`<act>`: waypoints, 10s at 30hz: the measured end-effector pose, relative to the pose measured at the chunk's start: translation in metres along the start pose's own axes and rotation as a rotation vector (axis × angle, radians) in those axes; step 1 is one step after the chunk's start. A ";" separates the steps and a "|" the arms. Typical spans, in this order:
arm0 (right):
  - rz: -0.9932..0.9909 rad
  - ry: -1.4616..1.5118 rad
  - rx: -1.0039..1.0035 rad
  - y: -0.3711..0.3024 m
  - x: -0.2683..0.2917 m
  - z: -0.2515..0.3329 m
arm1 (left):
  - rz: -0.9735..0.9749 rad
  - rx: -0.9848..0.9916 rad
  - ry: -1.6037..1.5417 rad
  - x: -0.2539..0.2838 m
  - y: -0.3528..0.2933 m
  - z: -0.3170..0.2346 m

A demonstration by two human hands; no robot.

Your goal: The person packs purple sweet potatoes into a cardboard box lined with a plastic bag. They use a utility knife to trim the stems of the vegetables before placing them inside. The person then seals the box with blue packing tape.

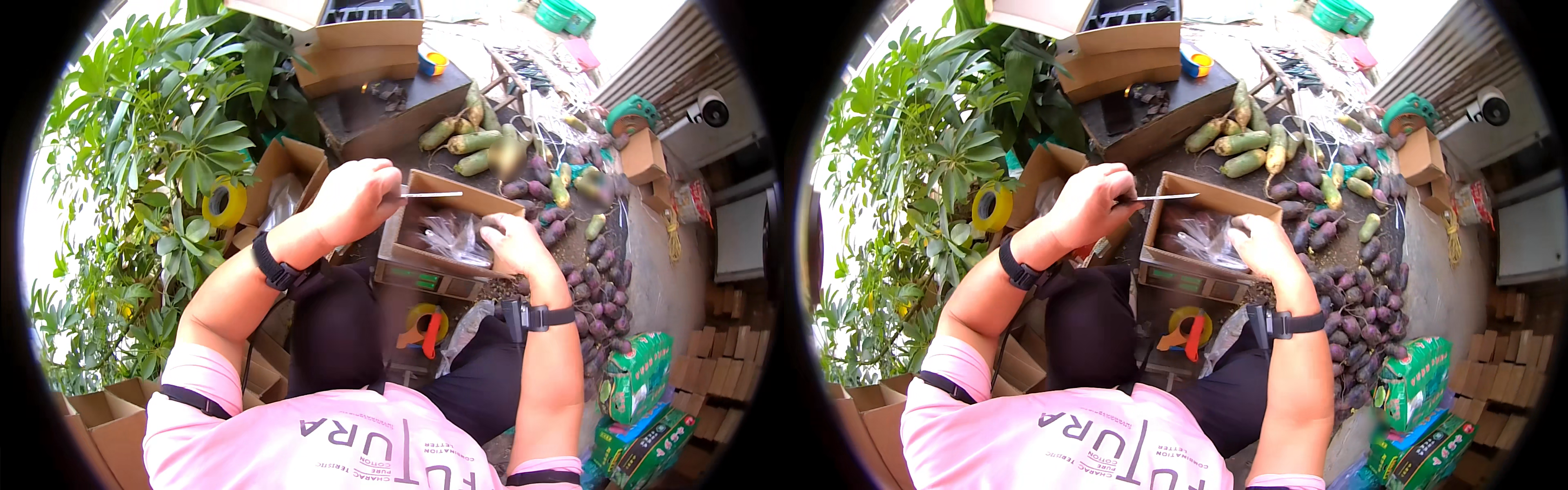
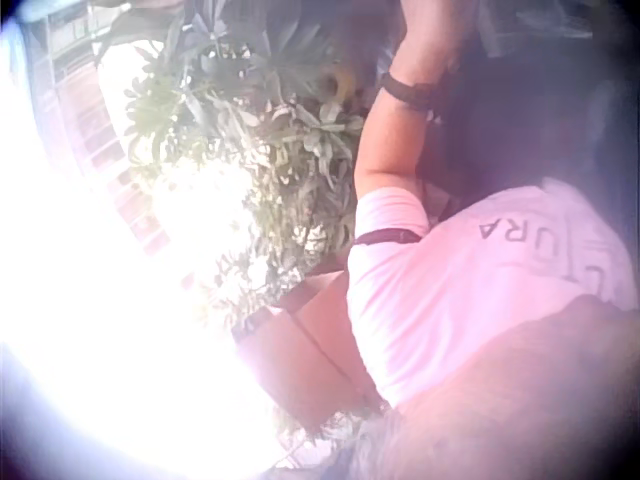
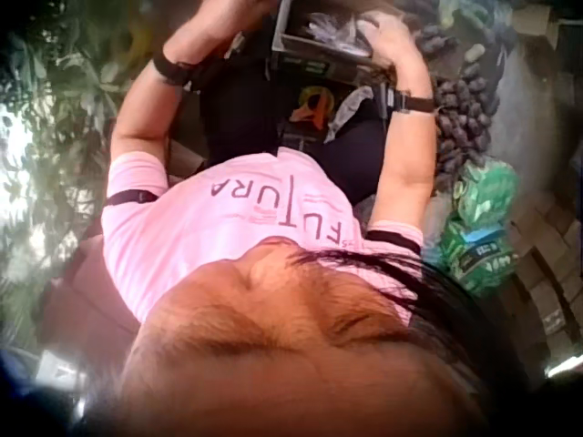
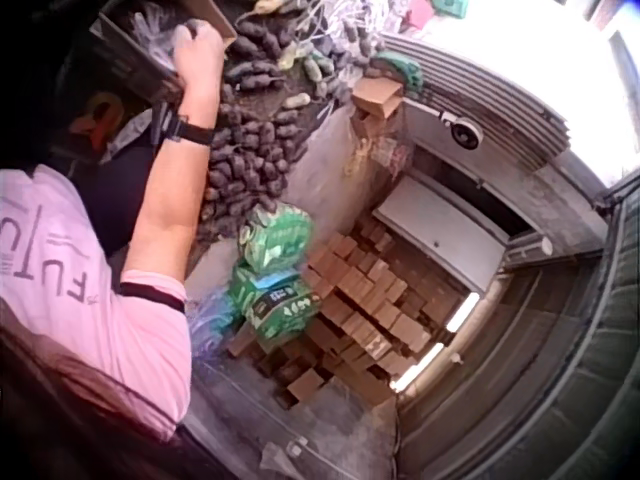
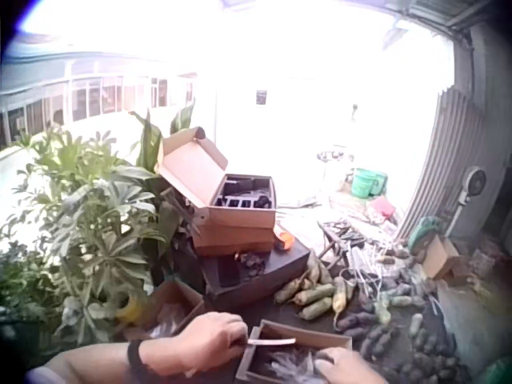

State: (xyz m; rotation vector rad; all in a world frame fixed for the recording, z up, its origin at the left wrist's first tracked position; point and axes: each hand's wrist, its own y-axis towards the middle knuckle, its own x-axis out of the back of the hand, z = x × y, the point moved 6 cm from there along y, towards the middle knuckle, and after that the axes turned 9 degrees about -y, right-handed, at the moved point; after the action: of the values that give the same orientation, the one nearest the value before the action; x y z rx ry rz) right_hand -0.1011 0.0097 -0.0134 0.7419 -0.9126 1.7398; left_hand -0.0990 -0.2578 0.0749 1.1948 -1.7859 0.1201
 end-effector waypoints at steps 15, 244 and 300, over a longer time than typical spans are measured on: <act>-0.375 0.054 -0.345 -0.056 0.008 -0.108 | 0.326 0.446 0.051 -0.146 0.029 0.049; -0.018 0.460 -0.086 0.114 0.015 -0.051 | -0.173 1.121 -1.267 -0.207 0.076 0.192; 0.160 -0.255 -0.333 0.136 0.026 -0.052 | 0.594 0.945 -0.218 -0.288 0.029 0.214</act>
State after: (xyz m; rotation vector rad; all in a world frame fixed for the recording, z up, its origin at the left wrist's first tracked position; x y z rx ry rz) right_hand -0.2417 0.0365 -0.0518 0.6918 -1.4304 1.5939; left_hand -0.2387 -0.1648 -0.2434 1.2583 -2.3157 1.3398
